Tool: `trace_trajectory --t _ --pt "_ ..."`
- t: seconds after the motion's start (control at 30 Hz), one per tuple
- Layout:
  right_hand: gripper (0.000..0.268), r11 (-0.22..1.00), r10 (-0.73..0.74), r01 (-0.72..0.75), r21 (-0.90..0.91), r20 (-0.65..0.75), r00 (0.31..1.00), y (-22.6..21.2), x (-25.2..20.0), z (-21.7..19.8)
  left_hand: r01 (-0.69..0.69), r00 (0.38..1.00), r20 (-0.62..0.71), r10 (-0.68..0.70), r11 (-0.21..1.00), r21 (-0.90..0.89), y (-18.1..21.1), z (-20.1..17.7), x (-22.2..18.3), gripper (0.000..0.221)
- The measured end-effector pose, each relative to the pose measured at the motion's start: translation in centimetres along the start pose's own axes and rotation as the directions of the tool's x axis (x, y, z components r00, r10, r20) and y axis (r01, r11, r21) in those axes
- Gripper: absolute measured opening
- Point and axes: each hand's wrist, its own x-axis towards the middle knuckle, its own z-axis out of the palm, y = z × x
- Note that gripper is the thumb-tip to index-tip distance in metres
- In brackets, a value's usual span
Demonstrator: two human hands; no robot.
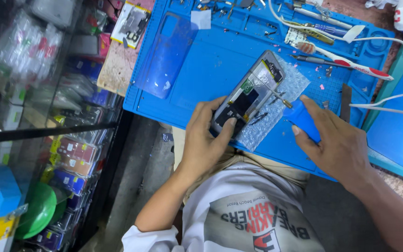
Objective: The person cleans the internal components of a mobile phone using a toothbrush, uses a soldering iron to heat specific points on the motherboard, and handles the battery and phone frame by hand.
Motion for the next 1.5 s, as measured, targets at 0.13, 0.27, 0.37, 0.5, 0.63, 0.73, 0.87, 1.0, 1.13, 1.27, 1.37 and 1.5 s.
trace_trajectory --t 0.13,0.27,0.37,0.5,0.63,0.73,0.87,1.0,1.13,1.27,1.37,1.5 --pt "0.059 1.000 0.016 -0.017 0.010 0.039 0.999 -0.5 0.0 -0.1 0.080 0.997 -0.009 -0.083 0.978 -0.192 -0.8 0.6 -0.2 0.041" --pt "0.061 1.000 0.006 -0.007 0.005 0.060 0.998 -0.9 0.0 -0.4 0.013 0.999 -0.033 -0.019 0.986 -0.168 -1.4 0.8 -0.5 0.041" --pt "0.062 1.000 0.007 -0.007 -0.007 0.084 0.996 -1.3 -0.2 -0.9 -0.015 0.999 -0.041 0.009 0.990 -0.139 -1.8 1.0 -0.6 0.040" --pt "0.062 0.996 -0.034 0.040 -0.080 0.065 0.997 -0.7 0.5 -1.3 -0.025 0.999 -0.039 0.020 0.989 -0.147 -2.0 1.0 -0.7 0.040" --pt "0.062 0.991 -0.038 0.049 -0.123 0.084 0.996 -0.4 0.4 -1.7 -0.046 0.998 -0.058 0.039 0.992 -0.119 -2.3 1.1 -0.8 0.040" --pt "0.062 0.991 -0.054 0.062 -0.121 0.062 0.997 -0.4 0.6 -2.1 -0.068 0.996 -0.065 0.060 0.991 -0.117 -2.3 1.2 -0.7 0.039" --pt "0.060 0.986 -0.018 0.033 -0.166 0.088 0.996 -0.6 1.0 -2.8 -0.078 0.996 -0.059 0.072 0.990 -0.120 -2.4 1.1 -0.7 0.038" --pt "0.061 0.969 -0.008 0.039 -0.244 0.125 0.992 -0.5 1.4 -3.8 -0.077 0.996 -0.057 0.070 0.988 -0.133 -2.4 1.1 -0.7 0.037" --pt "0.061 0.949 -0.051 0.101 -0.298 0.172 0.984 -0.8 1.5 -4.9 -0.092 0.995 -0.055 0.084 0.985 -0.145 -2.5 1.2 -0.8 0.037" --pt "0.060 0.933 -0.051 0.122 -0.339 0.210 0.976 -1.2 1.5 -5.5 -0.116 0.992 -0.064 0.107 0.981 -0.156 -2.7 1.4 -0.8 0.037" --pt "0.060 0.920 -0.064 0.131 -0.369 0.189 0.980 -1.4 1.6 -5.8 -0.124 0.991 -0.060 0.117 0.981 -0.148 -2.7 1.5 -0.9 0.038" --pt "0.060 0.927 -0.080 0.138 -0.350 0.174 0.981 -1.4 1.4 -5.8 -0.136 0.990 -0.061 0.129 0.980 -0.147 -2.7 1.5 -0.8 0.037"
